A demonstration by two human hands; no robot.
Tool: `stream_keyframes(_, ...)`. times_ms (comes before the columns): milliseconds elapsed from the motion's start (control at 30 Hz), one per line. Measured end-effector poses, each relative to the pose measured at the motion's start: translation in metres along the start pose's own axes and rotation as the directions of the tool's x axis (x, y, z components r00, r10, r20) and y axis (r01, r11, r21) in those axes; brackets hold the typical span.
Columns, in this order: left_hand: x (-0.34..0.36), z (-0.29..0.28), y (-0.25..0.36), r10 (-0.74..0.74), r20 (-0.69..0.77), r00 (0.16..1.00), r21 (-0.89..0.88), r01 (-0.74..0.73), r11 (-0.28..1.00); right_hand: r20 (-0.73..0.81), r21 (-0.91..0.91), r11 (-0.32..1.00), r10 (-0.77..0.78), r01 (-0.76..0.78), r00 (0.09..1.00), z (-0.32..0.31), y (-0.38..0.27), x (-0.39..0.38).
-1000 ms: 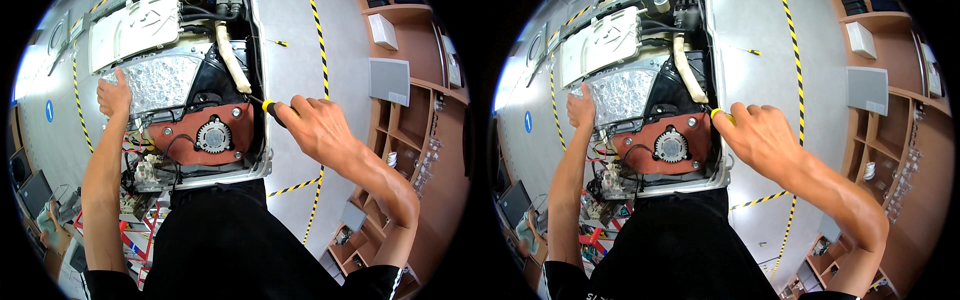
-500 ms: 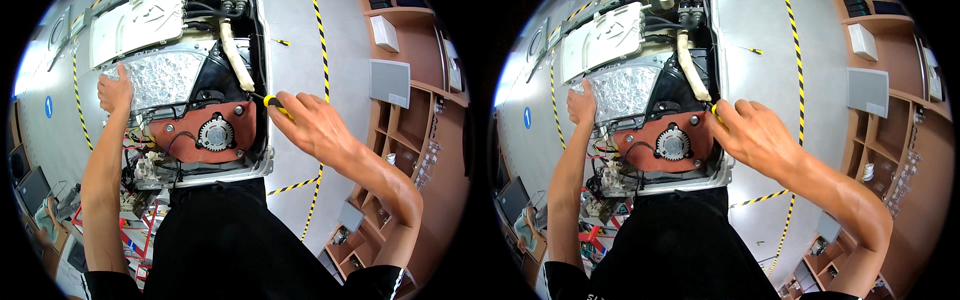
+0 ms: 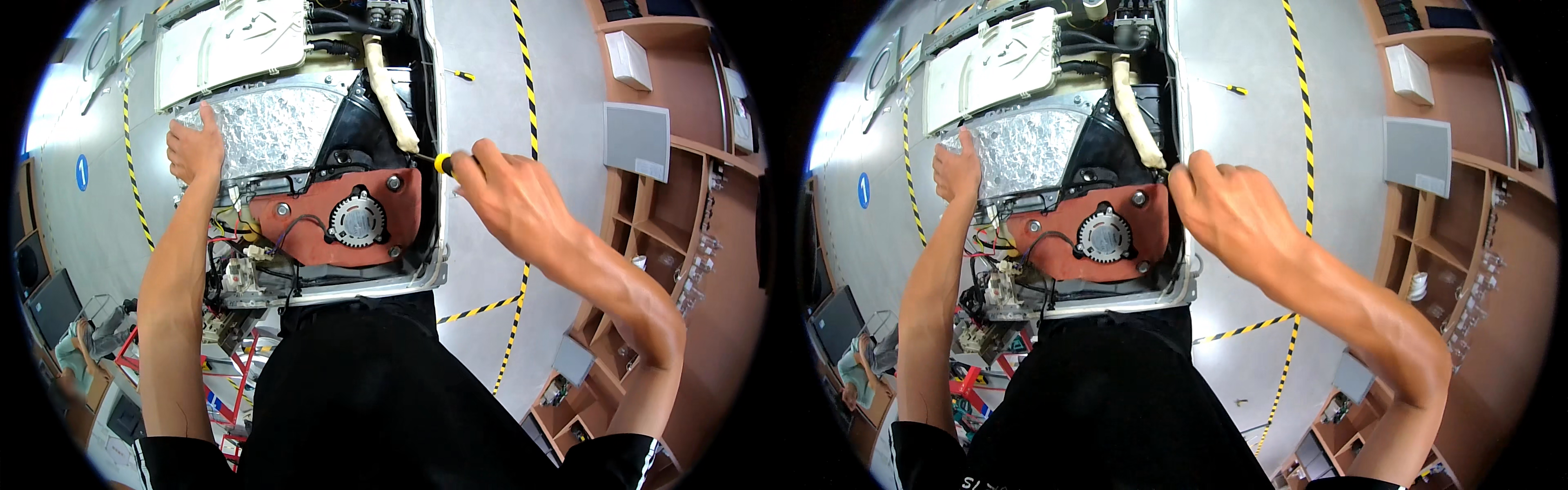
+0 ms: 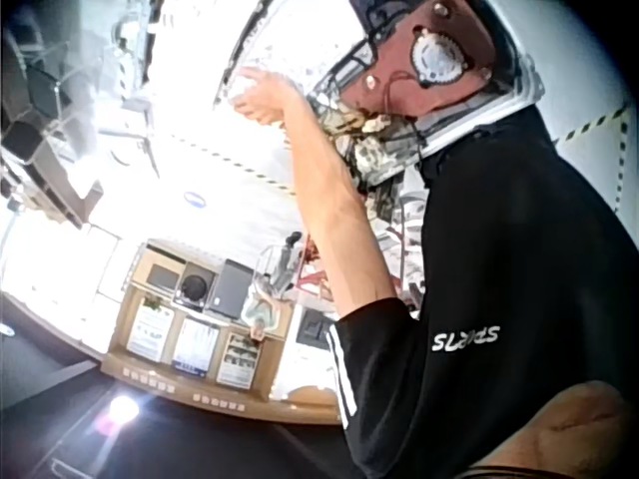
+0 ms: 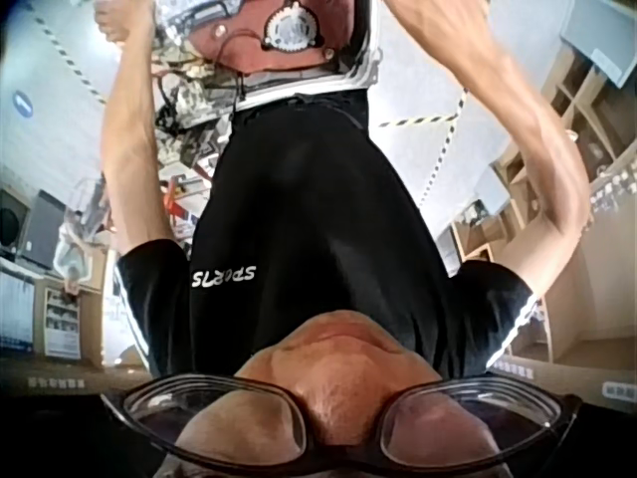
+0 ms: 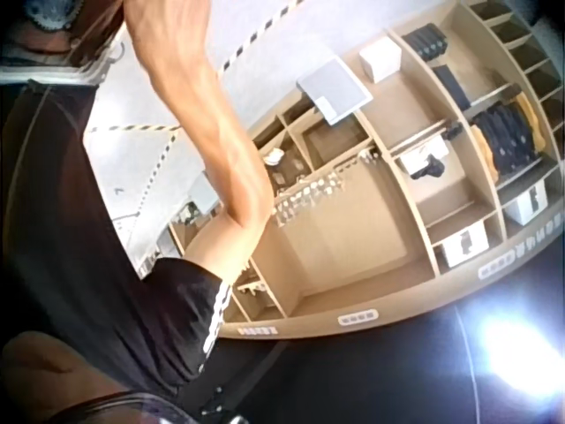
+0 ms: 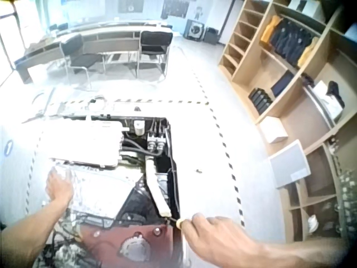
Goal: The person uses a screwdriver to loosen screws on a metal panel and a plastic assembly inside an appliance, then reaches in to move components by hand.
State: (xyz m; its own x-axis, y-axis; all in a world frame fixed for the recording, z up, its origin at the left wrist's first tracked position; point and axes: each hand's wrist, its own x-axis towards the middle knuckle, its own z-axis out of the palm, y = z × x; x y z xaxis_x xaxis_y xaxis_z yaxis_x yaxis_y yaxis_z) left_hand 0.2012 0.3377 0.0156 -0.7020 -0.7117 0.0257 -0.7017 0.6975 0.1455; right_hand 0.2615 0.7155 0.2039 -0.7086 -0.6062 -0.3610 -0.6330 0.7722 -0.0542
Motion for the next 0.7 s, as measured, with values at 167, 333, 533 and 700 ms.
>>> stream_keyframes(167,-0.001,-0.001,0.001,-0.011,0.006,1.0,0.005,0.011,1.0,0.208,0.049,0.981,0.173,-0.187,0.963,-0.007,-0.003,0.01)
stream_keyframes(333,-0.001,-0.004,0.0,0.001,0.021,1.0,-0.007,-0.001,1.0,-0.152,0.049,0.984,-0.163,0.173,0.975,-0.001,0.002,0.004)
stream_keyframes(533,-0.002,-0.005,0.002,0.007,0.025,1.0,0.0,-0.007,1.0,-0.026,0.113,0.985,0.132,-0.128,0.991,-0.007,-0.006,0.016)
stream_keyframes(700,0.0,0.0,-0.005,0.002,-0.01,1.0,0.014,-0.002,1.0,-0.283,0.144,0.979,-0.101,0.147,0.954,-0.008,-0.002,0.013)
